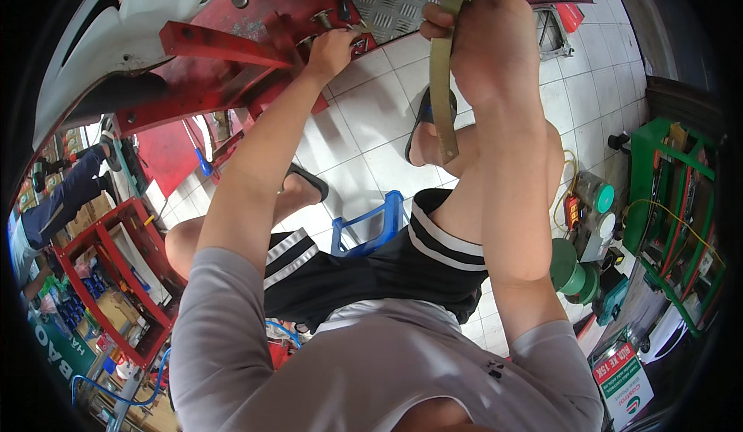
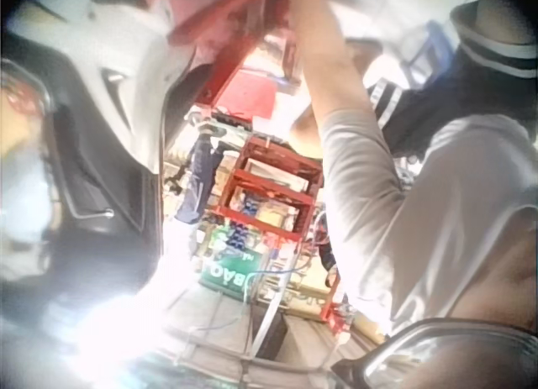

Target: The person sits on a low stool and works on the underside of a motorcycle raised on a red lift. They use a wrench to tighten bolts on the motorcycle's frame and handle a long metal rod, likely a chain tensioner, to adjust the rear wheel alignment.

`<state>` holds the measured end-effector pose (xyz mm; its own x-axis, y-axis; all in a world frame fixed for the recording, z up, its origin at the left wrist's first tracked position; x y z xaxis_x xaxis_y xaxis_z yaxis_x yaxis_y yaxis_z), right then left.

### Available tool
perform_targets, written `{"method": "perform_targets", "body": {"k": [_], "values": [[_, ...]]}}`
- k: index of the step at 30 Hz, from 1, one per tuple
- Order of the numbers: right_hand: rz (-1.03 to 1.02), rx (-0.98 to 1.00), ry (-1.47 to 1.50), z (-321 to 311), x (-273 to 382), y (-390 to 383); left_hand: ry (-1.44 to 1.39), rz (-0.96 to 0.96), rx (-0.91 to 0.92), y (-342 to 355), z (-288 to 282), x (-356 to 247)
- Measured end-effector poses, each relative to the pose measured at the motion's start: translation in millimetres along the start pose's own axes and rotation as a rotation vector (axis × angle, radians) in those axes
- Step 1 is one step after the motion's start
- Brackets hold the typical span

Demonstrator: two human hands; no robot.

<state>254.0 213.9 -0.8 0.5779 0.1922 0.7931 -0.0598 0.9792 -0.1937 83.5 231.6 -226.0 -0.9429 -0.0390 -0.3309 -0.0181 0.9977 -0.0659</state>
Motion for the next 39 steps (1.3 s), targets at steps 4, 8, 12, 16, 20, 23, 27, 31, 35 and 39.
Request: {"method": "perform_targets", "body": {"k": [4,8,12,16,20,23,27,31,35,39], "values": [[-0.022,0.007,0.023,5,5,-3,0.267,0.110,0.087,7,25,-6],[-0.044,0.025,0.014,8,10,-4,0.252,0.085,0.107,9,31,-2],[-0.036,-0.046,0.021,3,12,-6,-0.034,0.008,-0.061,0,4,0],[-0.012,0.008,0.052,6,8,-4,-0.953,-0.352,0.085,-6,4,41],[-0.035,-0.007,0.038,5,8,-5,-1.966,-0.465,0.399,-39,13,31],[-0.028,0.021,0.065,7,3,-4,-2.181,-0.404,0.475,-69,-10,10],[-0.002,0.070,0.041,16,-4,-8,-2.227,-0.304,0.484,-98,-48,-5],[0.023,0.207,0.016,30,-23,-14,-2.276,-0.247,0.448,-117,-81,1],[0.032,0.266,-0.064,48,-36,-26,-2.289,-0.244,0.336,-138,-113,16],[-0.019,0.320,-0.224,72,-48,-43,-2.414,-0.242,0.230,-160,-135,41]]}}
Point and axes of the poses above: each hand's wrist, its own y-axis towards the middle knuckle, its own z-axis out of the palm, x = y × z, the point moved 10 cm from there along y, towards the middle knuckle, and after that the axes turned 15 degrees about -z, right-handed, at the moved point
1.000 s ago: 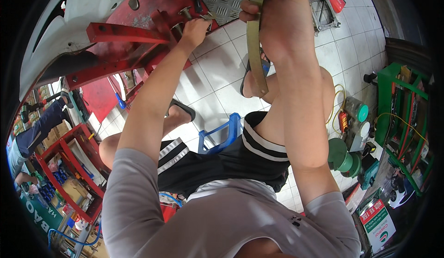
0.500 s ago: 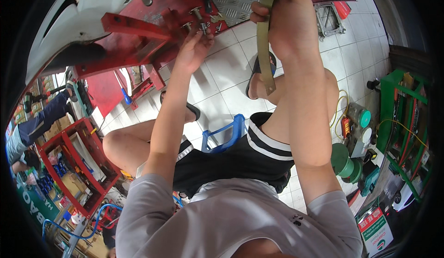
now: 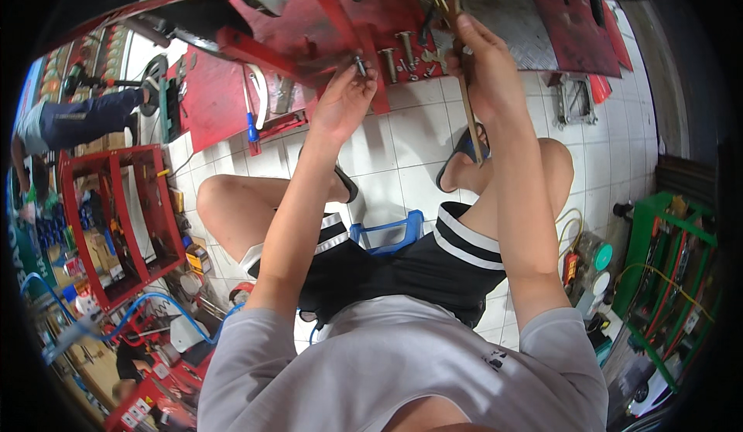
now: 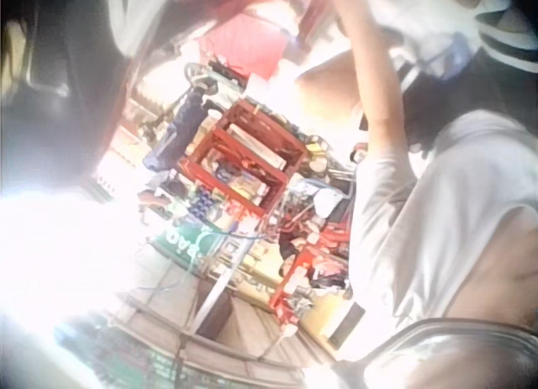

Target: The person sits on a low stool and works on the underside of a motorcycle raised on a red lift. They use a wrench to tighten bolts on the motorcycle's frame and handle a long metal rod, likely a chain tensioner, to adjust the rear wheel alignment.

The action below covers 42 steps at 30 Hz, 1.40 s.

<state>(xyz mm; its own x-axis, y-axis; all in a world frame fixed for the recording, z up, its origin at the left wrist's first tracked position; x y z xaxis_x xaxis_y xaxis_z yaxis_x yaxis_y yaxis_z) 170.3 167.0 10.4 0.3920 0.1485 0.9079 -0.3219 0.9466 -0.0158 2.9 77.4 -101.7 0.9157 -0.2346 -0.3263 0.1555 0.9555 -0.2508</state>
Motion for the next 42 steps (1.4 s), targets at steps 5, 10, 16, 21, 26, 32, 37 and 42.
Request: {"method": "perform_targets", "body": {"k": [5,10,16,21,26,32,37,42], "values": [[-0.227,0.171,-0.279,51,-4,-10,0.131,0.159,-0.093,-46,13,-34],[-0.463,0.266,-0.561,88,-14,-19,0.628,0.421,-0.355,-105,46,-94],[-0.588,0.349,-0.820,119,-4,-35,1.060,0.853,-0.595,-173,96,-134],[-0.552,0.408,-0.854,131,-4,-42,1.571,0.942,-0.798,-182,125,-127],[-0.604,0.449,-0.873,139,-4,-46,1.786,1.040,-0.831,-192,142,-124],[-0.681,0.452,-0.817,155,-8,-56,1.955,0.970,-0.791,-213,155,-117],[-0.595,0.507,-0.750,168,-21,-67,2.334,0.934,-0.730,-214,171,-96],[-0.472,0.545,-0.739,173,-48,-76,2.168,0.899,-0.761,-230,146,-114]]}}
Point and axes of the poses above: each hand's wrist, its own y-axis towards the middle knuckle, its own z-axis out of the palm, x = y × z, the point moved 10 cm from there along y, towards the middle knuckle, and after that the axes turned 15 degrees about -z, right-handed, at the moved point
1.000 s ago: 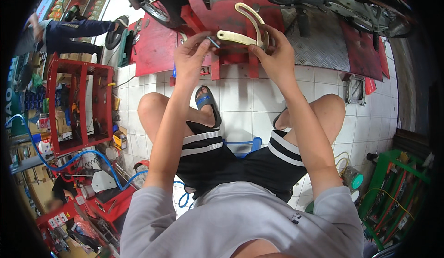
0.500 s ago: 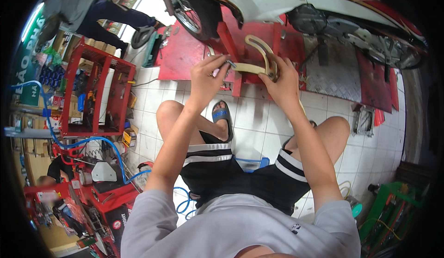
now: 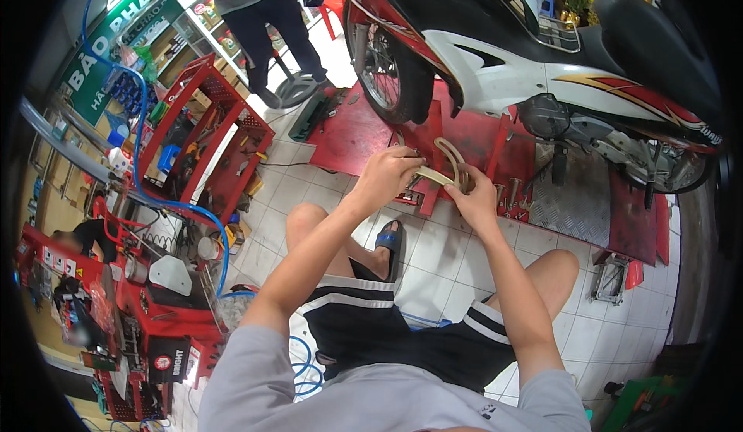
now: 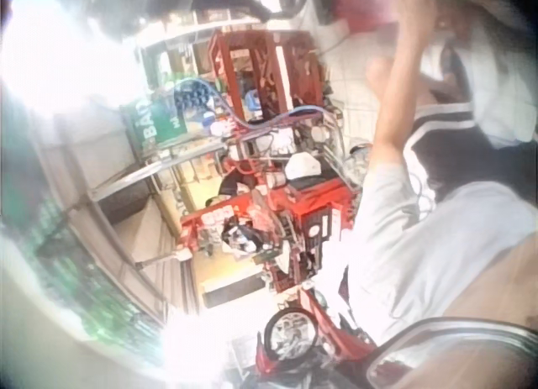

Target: The person sits on a low stool and works on the underside of a motorcycle raised on a red lift. They use a wrench to tighten bolts on the motorcycle's frame and handle a long metal rod, likely a chain tensioner, to adjust the rear wheel alignment.

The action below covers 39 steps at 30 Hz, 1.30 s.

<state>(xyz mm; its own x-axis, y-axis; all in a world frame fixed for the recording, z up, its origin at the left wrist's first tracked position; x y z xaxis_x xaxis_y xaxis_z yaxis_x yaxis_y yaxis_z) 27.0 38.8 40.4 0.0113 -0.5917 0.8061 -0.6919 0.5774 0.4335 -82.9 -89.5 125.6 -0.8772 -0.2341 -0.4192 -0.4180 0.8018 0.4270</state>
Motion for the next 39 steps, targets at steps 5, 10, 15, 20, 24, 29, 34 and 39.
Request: {"method": "perform_targets", "body": {"k": [5,10,15,20,24,29,34,39], "values": [[0.117,-0.024,0.138,10,-40,-14,-0.107,0.069,0.036,-1,13,-1],[0.398,0.019,0.482,34,-56,-33,-0.397,-0.163,0.146,14,48,34],[0.546,0.230,0.503,64,-72,-51,-0.467,-0.283,0.357,29,95,56],[0.590,0.424,0.348,87,-71,-51,-0.437,-0.137,0.408,44,121,61],[0.601,0.484,0.292,98,-76,-38,-0.287,-0.037,0.357,52,127,67],[0.596,0.555,0.219,111,-92,-27,-0.251,-0.194,0.469,50,159,106],[0.627,0.569,0.211,110,-102,-20,-0.283,-0.341,0.642,49,184,105],[0.349,0.415,-0.091,93,-114,4,-0.455,-0.350,0.622,56,191,101]]}}
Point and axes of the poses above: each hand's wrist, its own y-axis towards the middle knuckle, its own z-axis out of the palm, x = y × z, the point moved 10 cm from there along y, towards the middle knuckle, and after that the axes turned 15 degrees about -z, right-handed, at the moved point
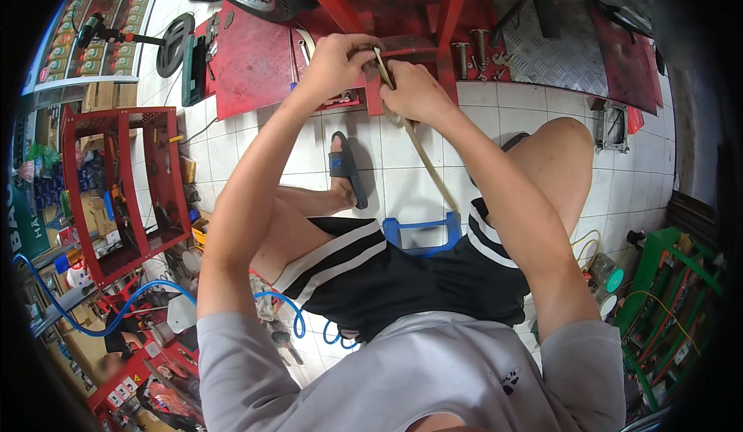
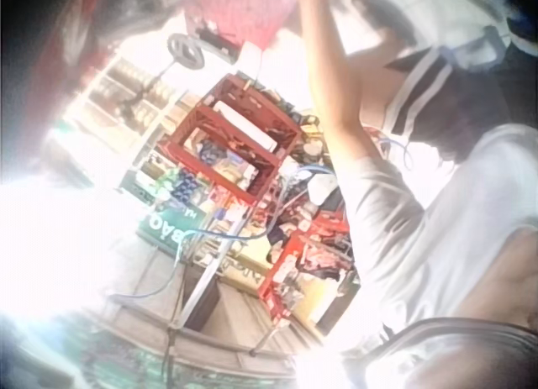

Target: The person sits on a low stool and works on the underside of a motorcycle raised on a red lift. They use a wrench to tighten bolts on the motorcycle's frame and handle a long metal rod, likely a chain tensioner, to adjust the rear wheel alignment.

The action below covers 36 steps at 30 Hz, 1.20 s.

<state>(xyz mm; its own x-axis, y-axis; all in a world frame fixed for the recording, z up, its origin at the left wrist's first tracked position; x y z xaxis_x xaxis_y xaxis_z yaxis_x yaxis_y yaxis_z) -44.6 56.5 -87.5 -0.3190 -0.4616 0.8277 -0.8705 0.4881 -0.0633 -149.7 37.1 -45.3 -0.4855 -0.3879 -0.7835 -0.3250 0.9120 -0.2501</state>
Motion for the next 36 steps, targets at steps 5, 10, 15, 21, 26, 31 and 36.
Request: {"method": "perform_targets", "body": {"k": [5,10,15,21,26,31,36], "values": [[-0.057,-0.287,-0.065,-15,7,7,-0.075,0.002,-0.068,-2,-16,2],[-0.092,-0.325,0.111,-15,23,8,0.005,0.040,-0.220,-15,-39,-3],[-0.196,-0.378,0.170,-11,33,11,-0.314,0.041,-0.197,-6,-45,26],[-0.165,-0.270,0.319,-20,40,5,-0.324,-0.003,-0.329,-24,-60,-1],[-0.201,-0.144,-0.142,-30,46,25,-0.305,0.106,-0.387,-35,-69,-6],[-0.266,-0.029,-0.182,-33,54,34,-0.052,0.059,-0.356,-23,-66,1],[-0.109,-0.140,-0.012,-53,-20,52,0.299,-0.185,-0.318,11,-67,31]]}}
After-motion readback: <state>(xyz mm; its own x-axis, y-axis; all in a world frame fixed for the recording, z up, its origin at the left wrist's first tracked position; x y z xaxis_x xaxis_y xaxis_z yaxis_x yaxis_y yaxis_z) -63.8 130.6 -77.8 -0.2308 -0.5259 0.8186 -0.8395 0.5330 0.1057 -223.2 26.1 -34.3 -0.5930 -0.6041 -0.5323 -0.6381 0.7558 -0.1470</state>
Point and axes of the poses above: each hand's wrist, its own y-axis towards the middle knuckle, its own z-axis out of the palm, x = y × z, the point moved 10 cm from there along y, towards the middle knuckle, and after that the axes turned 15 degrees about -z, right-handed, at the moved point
